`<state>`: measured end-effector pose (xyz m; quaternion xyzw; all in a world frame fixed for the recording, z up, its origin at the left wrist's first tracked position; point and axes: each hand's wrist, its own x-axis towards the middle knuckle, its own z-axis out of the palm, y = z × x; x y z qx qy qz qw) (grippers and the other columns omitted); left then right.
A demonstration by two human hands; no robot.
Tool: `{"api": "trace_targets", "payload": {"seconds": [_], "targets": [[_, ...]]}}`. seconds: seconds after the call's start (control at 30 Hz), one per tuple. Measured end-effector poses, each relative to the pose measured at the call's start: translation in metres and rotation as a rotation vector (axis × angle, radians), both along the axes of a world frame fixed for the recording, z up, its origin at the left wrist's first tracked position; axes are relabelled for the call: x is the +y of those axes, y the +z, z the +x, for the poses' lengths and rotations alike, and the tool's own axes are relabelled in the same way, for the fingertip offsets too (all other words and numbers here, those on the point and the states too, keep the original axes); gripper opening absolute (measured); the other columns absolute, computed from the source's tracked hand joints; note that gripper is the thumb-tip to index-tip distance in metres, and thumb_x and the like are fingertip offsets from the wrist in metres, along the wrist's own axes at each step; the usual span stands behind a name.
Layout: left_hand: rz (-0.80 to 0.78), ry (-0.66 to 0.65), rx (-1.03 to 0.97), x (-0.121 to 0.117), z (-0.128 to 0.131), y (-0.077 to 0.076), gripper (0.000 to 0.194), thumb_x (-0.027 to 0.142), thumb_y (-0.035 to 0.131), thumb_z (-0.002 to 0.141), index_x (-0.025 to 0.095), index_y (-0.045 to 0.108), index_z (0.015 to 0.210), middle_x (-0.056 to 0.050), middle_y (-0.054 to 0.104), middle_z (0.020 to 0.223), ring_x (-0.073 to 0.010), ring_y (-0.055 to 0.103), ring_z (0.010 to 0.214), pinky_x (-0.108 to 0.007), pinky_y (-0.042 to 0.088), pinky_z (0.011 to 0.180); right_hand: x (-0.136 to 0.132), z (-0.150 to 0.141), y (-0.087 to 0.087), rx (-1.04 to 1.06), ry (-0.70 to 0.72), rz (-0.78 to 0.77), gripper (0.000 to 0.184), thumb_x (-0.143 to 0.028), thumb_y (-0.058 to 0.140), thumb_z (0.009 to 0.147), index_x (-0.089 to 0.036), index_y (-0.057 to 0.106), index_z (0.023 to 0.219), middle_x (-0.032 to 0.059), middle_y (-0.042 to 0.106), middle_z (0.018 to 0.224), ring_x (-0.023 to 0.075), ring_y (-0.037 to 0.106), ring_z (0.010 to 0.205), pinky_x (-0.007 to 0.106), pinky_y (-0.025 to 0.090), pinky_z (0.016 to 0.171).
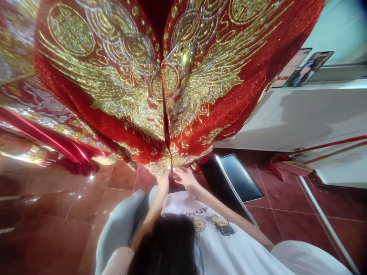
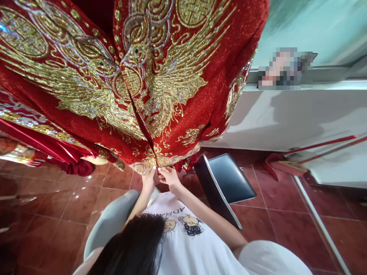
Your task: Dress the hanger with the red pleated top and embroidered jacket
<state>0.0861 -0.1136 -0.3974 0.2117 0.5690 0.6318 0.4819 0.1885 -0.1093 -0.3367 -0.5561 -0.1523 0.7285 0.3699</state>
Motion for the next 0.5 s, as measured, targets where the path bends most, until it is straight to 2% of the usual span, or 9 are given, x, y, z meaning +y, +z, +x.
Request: {"api": "trace_targets", "payload": {"seconds": [0.1, 0.2, 0.33, 0.5], "targets": [[-0.015, -0.002, 0.035, 0.0, 0.001, 0.002, 0.041, 0.04, 0.079, 0.064, 0.014, 0.061, 0.089, -0.005, 0.067, 0.083, -0.017, 0.064, 0.075, -0.033, 0.051, 0.079, 0.011, -0.008, 0.007, -0.047, -0.032, -0.007, 0.014, -0.018, 0.076, 0.072, -0.011, 0.063, 0.07, 0.0022, 0.064, 0.064, 0.0061, 0.054, 0.048, 0.017, 0.042, 0.046], [-0.032, -0.007, 0.087, -0.001, 0.001, 0.004, 0.035, 0.041, 0.077, 0.065, 0.014, 0.06, 0.08, -0.003, 0.064, 0.072, -0.0162, 0.062, 0.067, -0.032, 0.05, 0.072, 0.014, -0.015, 0.009, -0.086, -0.098, -0.043, 0.016, -0.015, 0.071, 0.076, -0.011, 0.06, 0.066, 0.0, 0.06, 0.057, 0.0052, 0.05, 0.042, 0.016, 0.037, 0.04], [-0.045, 0.017, 0.154, 0.003, 0.003, 0.0, 0.033, 0.041, 0.077, 0.064, 0.015, 0.06, 0.076, -0.002, 0.063, 0.068, -0.0165, 0.061, 0.066, -0.032, 0.05, 0.072, 0.014, -0.021, 0.01, -0.052, -0.162, -0.098, 0.021, -0.014, 0.073, 0.075, -0.013, 0.056, 0.062, -0.0018, 0.058, 0.054, 0.004, 0.047, 0.041, 0.016, 0.038, 0.041], [-0.033, 0.03, 0.198, 0.01, 0.005, -0.008, 0.032, 0.044, 0.078, 0.063, 0.017, 0.062, 0.069, -0.004, 0.066, 0.071, -0.0184, 0.063, 0.071, -0.032, 0.05, 0.076, 0.02, -0.025, 0.011, 0.039, -0.16, -0.121, 0.016, -0.012, 0.072, 0.072, -0.014, 0.058, 0.066, -0.0045, 0.055, 0.053, 0.0019, 0.044, 0.042, 0.014, 0.039, 0.045]]}}
